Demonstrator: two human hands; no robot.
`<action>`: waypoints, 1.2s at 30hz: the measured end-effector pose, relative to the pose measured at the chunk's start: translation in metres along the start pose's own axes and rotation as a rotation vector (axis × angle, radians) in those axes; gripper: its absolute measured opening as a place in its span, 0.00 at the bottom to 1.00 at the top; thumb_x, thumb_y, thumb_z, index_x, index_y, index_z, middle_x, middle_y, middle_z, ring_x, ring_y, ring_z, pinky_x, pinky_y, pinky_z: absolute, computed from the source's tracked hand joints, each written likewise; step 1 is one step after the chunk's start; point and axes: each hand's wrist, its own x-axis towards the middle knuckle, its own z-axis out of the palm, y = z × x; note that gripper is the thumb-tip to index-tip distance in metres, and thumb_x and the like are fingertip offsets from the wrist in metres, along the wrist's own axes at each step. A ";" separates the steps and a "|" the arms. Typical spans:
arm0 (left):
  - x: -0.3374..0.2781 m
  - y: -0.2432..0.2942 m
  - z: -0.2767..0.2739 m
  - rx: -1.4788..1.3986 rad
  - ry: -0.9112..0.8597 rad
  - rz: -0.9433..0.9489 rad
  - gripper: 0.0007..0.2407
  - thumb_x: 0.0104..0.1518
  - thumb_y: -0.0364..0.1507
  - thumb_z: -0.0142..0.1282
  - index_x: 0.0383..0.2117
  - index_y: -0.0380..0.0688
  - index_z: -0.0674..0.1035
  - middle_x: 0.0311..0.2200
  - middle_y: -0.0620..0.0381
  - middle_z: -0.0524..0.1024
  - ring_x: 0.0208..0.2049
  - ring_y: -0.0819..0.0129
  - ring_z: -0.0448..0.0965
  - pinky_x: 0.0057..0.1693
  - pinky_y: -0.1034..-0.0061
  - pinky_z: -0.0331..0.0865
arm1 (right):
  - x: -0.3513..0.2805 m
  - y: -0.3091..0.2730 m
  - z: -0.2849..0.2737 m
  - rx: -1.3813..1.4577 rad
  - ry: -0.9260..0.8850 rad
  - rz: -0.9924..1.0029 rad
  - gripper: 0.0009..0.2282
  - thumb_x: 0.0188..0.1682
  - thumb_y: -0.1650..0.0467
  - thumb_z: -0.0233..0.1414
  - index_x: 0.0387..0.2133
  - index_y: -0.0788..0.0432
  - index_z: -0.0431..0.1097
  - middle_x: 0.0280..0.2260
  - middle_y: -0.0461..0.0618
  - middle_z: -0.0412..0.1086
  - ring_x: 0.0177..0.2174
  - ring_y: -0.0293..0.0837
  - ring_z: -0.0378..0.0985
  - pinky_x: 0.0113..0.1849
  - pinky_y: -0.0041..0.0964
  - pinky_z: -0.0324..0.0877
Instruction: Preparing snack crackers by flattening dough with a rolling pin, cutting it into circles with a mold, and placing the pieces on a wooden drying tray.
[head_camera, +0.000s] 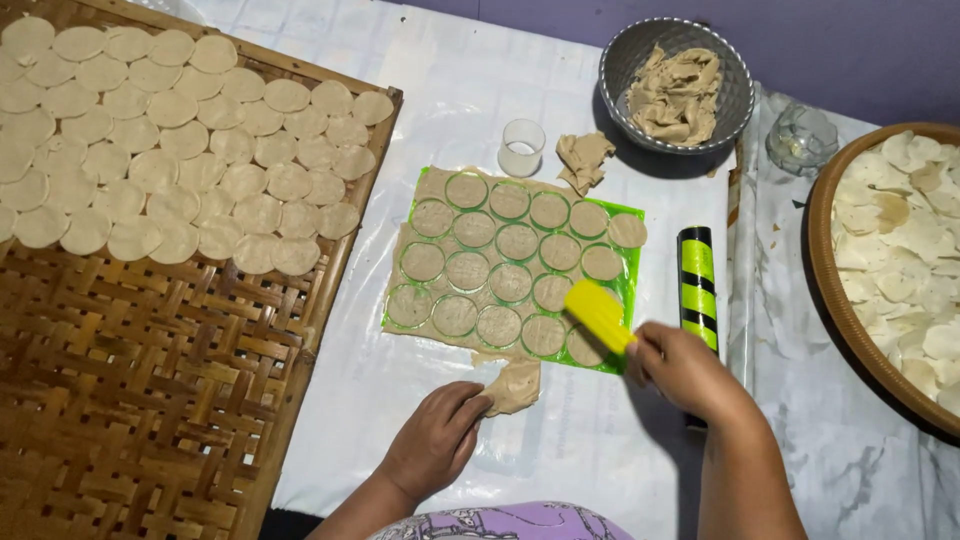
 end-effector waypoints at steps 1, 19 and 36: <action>-0.001 0.000 0.000 -0.003 -0.004 -0.002 0.16 0.53 0.23 0.56 0.50 0.40 0.75 0.52 0.50 0.73 0.54 0.54 0.74 0.59 0.64 0.68 | -0.007 0.013 0.008 0.000 -0.003 0.005 0.11 0.53 0.70 0.50 0.24 0.63 0.75 0.20 0.51 0.77 0.21 0.44 0.73 0.29 0.35 0.69; -0.009 -0.006 0.009 0.039 0.124 0.012 0.18 0.56 0.30 0.61 0.54 0.44 0.73 0.54 0.50 0.71 0.54 0.54 0.74 0.58 0.63 0.70 | -0.058 0.020 0.110 -0.373 0.046 -0.171 0.09 0.51 0.62 0.49 0.40 0.46 0.74 0.33 0.50 0.79 0.30 0.55 0.81 0.35 0.50 0.73; -0.014 -0.023 -0.019 0.091 0.245 -0.271 0.15 0.64 0.24 0.44 0.57 0.44 0.71 0.43 0.51 0.71 0.52 0.50 0.73 0.57 0.58 0.67 | -0.068 -0.062 0.147 -0.334 -0.051 -0.348 0.10 0.56 0.65 0.45 0.39 0.54 0.73 0.30 0.59 0.78 0.36 0.62 0.83 0.38 0.53 0.77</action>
